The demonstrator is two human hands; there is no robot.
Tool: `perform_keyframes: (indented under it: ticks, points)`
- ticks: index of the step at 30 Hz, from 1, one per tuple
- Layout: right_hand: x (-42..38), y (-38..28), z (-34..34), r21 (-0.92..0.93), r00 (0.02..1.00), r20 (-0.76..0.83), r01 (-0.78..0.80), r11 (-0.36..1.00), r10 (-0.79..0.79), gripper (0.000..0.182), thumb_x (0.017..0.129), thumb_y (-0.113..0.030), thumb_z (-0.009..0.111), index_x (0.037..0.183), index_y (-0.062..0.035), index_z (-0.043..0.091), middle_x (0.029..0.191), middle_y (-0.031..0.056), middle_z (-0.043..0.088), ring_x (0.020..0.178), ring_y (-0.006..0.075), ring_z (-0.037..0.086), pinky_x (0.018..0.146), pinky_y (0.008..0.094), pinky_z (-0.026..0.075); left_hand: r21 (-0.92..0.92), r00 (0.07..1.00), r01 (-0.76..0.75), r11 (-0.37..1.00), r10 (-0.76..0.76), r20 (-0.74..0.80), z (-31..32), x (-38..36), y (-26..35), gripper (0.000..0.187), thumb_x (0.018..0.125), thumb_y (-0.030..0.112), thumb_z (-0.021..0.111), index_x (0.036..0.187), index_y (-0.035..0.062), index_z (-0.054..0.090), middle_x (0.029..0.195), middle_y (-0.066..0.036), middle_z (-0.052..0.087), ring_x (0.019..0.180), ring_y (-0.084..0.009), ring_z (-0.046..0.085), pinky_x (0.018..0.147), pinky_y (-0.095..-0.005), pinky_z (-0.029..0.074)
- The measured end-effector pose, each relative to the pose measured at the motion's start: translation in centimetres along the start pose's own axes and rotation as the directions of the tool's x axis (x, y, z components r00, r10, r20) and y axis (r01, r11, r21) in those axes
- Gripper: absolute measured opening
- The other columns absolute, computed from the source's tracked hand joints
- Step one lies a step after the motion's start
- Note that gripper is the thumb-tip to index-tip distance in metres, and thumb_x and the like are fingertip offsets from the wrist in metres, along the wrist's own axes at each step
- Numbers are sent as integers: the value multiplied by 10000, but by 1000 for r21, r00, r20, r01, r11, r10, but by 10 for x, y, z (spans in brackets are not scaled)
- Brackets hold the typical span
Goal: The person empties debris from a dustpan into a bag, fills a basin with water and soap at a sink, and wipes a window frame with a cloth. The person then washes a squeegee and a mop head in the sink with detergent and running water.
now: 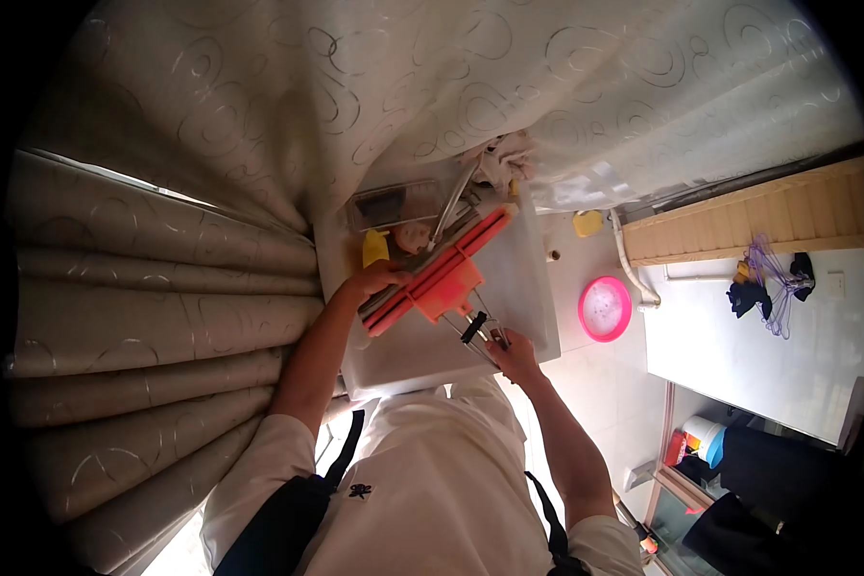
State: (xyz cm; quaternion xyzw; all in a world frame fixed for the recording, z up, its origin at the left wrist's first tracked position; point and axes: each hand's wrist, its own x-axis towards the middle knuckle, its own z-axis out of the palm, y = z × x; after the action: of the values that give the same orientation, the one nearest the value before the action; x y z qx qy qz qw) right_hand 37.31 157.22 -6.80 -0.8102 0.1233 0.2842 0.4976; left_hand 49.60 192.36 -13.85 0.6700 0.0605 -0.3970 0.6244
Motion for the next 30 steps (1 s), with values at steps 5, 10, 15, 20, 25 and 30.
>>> perform_keyframes:
  ticks: [5,10,15,20,25,30]
  points:
    - [3,0,-5,97,998,51,-25,995,20,258,864,-178,691,1027,12,632,615,19,563,522,88,509,469,286,404,-36,1000,24,999,-24,4,-4,0,-7,435,828,310,725,1151,22,679,1003,-65,680,887,-164,612,825,-290,468]
    - [8,-3,-17,190,985,114,-147,971,127,281,869,-181,692,1050,17,611,679,36,585,541,96,532,489,266,427,-80,975,209,975,-202,89,-47,-16,-44,330,848,297,693,1083,67,680,918,-34,657,794,-129,591,703,-292,461]
    - [10,-24,-30,225,944,265,-258,940,195,333,850,-227,713,1064,7,609,754,66,608,585,122,577,507,272,456,-204,987,149,968,-158,-30,-37,-50,-10,318,930,322,591,1111,66,644,933,-20,640,769,-100,574,613,-228,418]
    - [4,-49,-28,-107,985,154,-57,993,73,437,759,-312,782,1030,-8,623,785,75,621,580,143,596,522,293,473,-353,995,74,933,-90,-32,-58,-39,2,375,966,411,509,1092,84,643,847,-13,654,686,-91,581,576,-208,416]
    - [18,-37,-27,-298,983,184,54,953,1,385,712,-253,793,965,-10,633,673,30,564,516,132,540,489,299,459,-358,996,28,933,-55,-65,-38,-41,42,464,968,515,440,1048,106,644,737,-9,641,618,-90,567,552,-216,418]
    - [28,-5,-22,-116,908,338,-219,969,246,225,750,-156,748,874,-24,616,626,26,549,497,115,517,435,287,415,-18,959,-115,993,106,-262,-31,-1,11,312,935,391,576,972,96,669,736,-18,637,633,-75,554,568,-209,403]
